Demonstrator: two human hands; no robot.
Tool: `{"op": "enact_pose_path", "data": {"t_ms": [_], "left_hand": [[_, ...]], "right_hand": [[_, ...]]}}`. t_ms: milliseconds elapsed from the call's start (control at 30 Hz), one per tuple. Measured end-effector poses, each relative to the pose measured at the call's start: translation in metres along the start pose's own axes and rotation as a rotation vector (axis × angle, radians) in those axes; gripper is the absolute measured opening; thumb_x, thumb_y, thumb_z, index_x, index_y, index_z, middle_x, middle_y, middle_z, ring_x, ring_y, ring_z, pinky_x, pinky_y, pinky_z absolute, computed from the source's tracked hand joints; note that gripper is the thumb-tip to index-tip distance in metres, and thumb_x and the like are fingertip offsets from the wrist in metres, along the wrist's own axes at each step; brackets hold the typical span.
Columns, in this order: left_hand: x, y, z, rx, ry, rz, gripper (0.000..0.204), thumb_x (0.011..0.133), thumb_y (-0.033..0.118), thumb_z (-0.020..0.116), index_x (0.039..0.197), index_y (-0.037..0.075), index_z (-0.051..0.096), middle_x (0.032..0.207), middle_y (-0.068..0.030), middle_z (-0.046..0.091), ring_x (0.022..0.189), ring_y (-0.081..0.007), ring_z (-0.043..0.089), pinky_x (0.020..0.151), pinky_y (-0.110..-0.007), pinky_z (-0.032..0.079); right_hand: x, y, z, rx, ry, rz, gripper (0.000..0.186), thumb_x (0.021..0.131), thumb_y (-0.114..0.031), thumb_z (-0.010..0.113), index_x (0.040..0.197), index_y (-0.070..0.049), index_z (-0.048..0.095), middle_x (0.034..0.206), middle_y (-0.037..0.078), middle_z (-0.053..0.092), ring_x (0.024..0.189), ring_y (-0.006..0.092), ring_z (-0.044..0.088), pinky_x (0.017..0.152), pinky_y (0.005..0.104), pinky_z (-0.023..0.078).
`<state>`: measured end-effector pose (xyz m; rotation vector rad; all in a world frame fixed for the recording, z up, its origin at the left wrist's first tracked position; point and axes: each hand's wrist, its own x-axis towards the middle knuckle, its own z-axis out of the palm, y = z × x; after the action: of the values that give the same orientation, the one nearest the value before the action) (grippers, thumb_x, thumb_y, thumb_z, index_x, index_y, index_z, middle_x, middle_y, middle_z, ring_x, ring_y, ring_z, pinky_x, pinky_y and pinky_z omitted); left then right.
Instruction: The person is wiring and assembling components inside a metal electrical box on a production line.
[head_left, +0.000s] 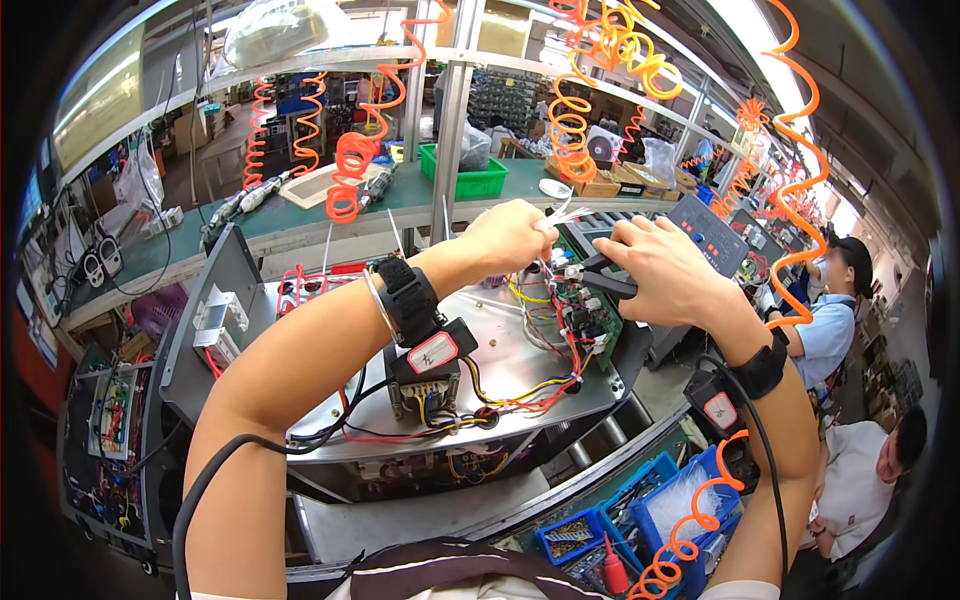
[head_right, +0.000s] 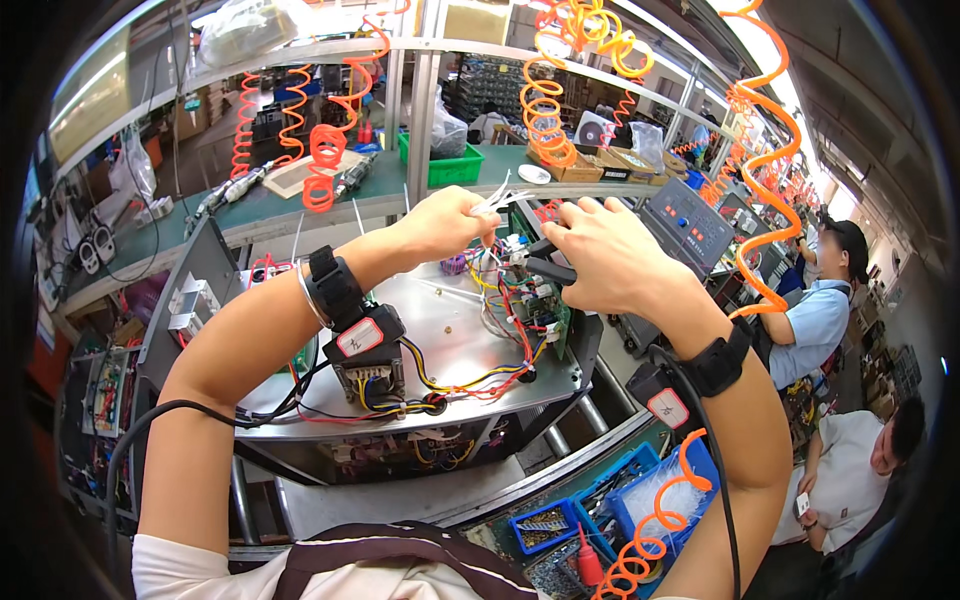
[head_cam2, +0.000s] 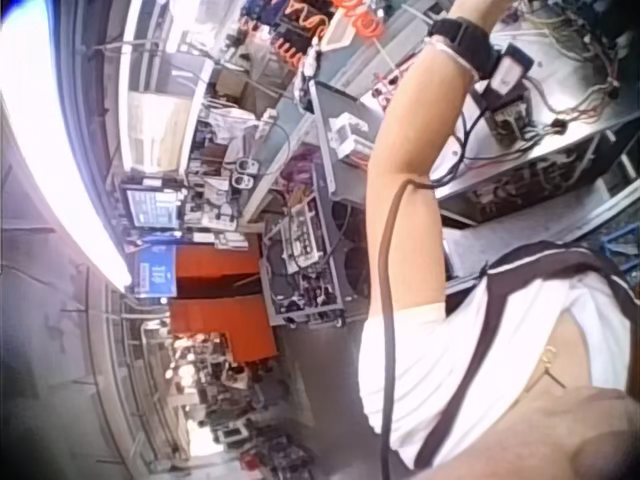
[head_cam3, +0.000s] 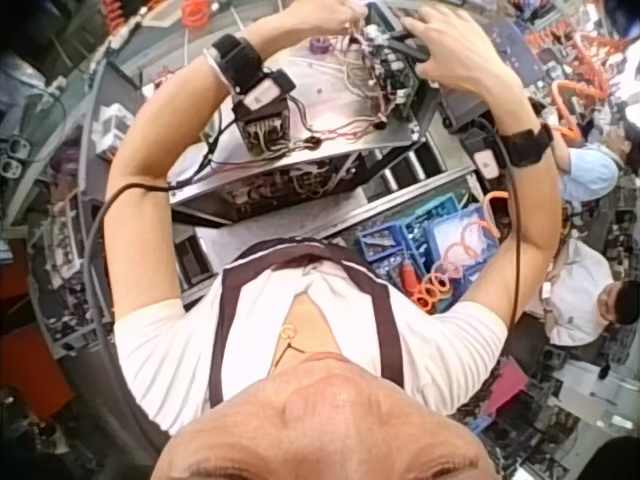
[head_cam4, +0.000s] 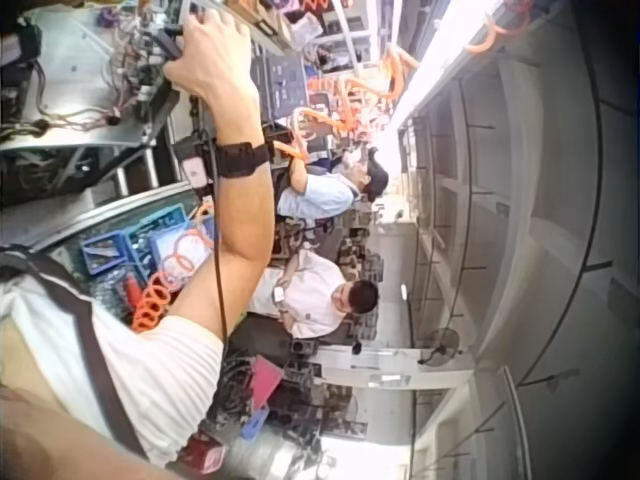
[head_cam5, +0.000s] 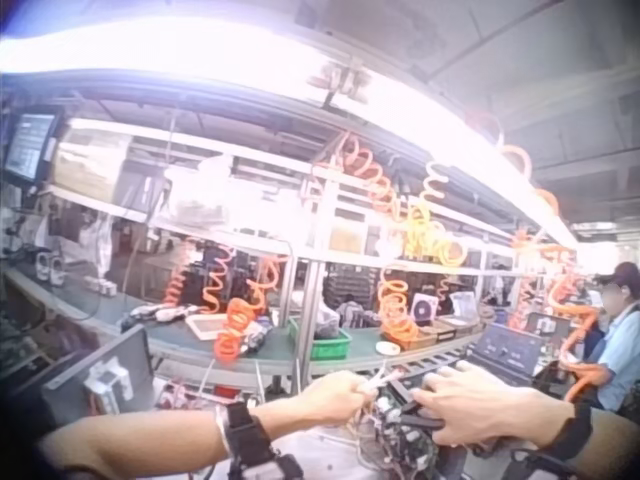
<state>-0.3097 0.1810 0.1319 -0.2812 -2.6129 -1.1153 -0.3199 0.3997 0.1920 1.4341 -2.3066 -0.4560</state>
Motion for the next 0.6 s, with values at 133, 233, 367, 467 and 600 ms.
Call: {"op": "enact_pose_path", "data": {"t_ms": [133,233,367,467,600], "left_hand": [[0.003,0.005,0.000,-0.035,-0.016,-0.012,0.029,0.086,0.026,0.054,0.068,0.005,0.064,0.064,-0.0066,0.058,0.064,-0.0155,0.051,0.062,-0.031,0.040],[0.007,0.004,-0.001,-0.018,-0.030,0.017,0.030,0.086,0.028,0.053,0.069,0.005,0.064,0.064,-0.0072,0.058,0.063,-0.0163,0.052,0.061,-0.032,0.040],[0.019,-0.010,-0.008,0.020,-0.010,0.059,0.033,0.087,0.029,0.051,0.068,0.004,0.062,0.063,-0.0075,0.058,0.060,-0.0183,0.052,0.059,-0.033,0.041],[0.024,-0.032,-0.024,0.105,-0.106,0.051,0.035,0.087,0.029,0.049,0.067,0.004,0.061,0.063,-0.0070,0.060,0.059,-0.0193,0.055,0.058,-0.034,0.043],[0.026,-0.053,-0.017,0.281,-0.405,-0.139,0.032,0.088,0.025,0.046,0.070,0.004,0.062,0.063,-0.0053,0.063,0.052,-0.0172,0.060,0.054,-0.033,0.047]], "right_hand": [[0.007,-0.001,0.000,0.001,-0.046,-0.040,0.046,0.061,-0.021,0.066,0.102,-0.002,0.060,0.094,0.012,0.056,0.098,0.0260,0.053,0.083,0.0375,0.042],[0.009,0.000,-0.001,0.008,-0.093,-0.047,0.042,0.061,-0.020,0.067,0.099,-0.002,0.062,0.091,0.012,0.057,0.093,0.0263,0.056,0.079,0.0371,0.045],[0.010,0.004,-0.003,-0.010,-0.096,-0.062,0.047,0.059,-0.019,0.067,0.103,-0.003,0.061,0.085,0.009,0.055,0.086,0.0266,0.057,0.073,0.0383,0.046],[0.023,0.006,-0.015,-0.031,-0.085,-0.083,0.046,0.059,-0.020,0.069,0.101,-0.004,0.061,0.085,0.010,0.056,0.087,0.0266,0.057,0.074,0.0374,0.046],[0.055,0.001,-0.009,-0.122,-0.213,-0.160,0.033,0.059,-0.020,0.067,0.088,-0.003,0.066,0.089,0.010,0.060,0.093,0.0250,0.058,0.079,0.0362,0.046]]}}
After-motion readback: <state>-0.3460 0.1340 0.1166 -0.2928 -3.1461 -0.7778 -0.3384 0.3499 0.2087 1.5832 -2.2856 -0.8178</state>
